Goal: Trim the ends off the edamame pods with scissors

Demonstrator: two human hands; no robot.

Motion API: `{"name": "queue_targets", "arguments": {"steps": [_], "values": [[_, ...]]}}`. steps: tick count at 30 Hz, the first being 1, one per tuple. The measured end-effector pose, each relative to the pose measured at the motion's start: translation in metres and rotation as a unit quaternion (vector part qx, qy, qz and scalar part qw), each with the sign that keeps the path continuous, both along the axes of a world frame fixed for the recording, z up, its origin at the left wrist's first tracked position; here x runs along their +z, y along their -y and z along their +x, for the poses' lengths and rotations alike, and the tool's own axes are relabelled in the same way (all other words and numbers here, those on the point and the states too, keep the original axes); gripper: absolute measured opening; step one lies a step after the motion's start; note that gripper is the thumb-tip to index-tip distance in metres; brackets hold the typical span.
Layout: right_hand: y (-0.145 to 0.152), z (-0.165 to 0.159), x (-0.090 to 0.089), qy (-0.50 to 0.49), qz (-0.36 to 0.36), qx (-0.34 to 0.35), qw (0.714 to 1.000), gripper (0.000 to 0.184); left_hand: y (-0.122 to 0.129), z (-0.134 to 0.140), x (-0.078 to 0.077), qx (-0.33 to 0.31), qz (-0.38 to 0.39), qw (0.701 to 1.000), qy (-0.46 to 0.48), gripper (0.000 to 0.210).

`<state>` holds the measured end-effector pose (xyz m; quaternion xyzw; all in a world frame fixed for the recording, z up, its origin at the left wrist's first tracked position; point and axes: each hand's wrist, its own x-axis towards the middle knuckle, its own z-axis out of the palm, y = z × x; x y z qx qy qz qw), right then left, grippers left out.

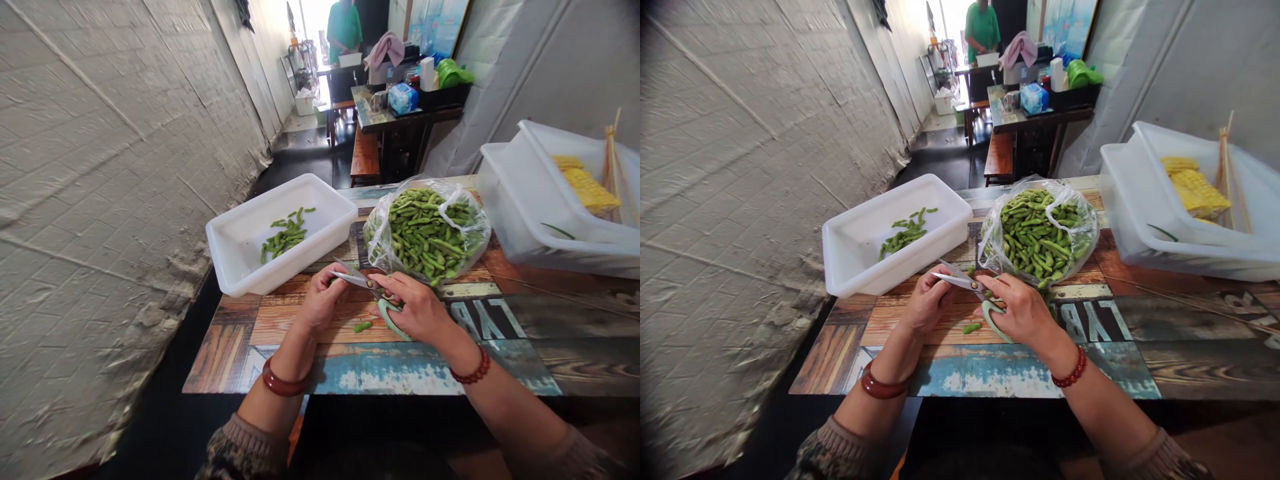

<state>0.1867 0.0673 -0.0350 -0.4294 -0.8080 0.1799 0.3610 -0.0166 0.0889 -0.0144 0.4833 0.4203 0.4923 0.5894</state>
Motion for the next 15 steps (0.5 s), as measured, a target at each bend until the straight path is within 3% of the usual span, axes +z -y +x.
{"name": "queue_targets", "arguments": {"steps": [15], "values": [[-0.0007, 0.0039, -0.0024, 0.01, 0.013, 0.022, 1.0, 0.038, -0.0013, -0.002, -0.0041, 0.002, 0.021, 1.0, -0.012, 0.026]]}}
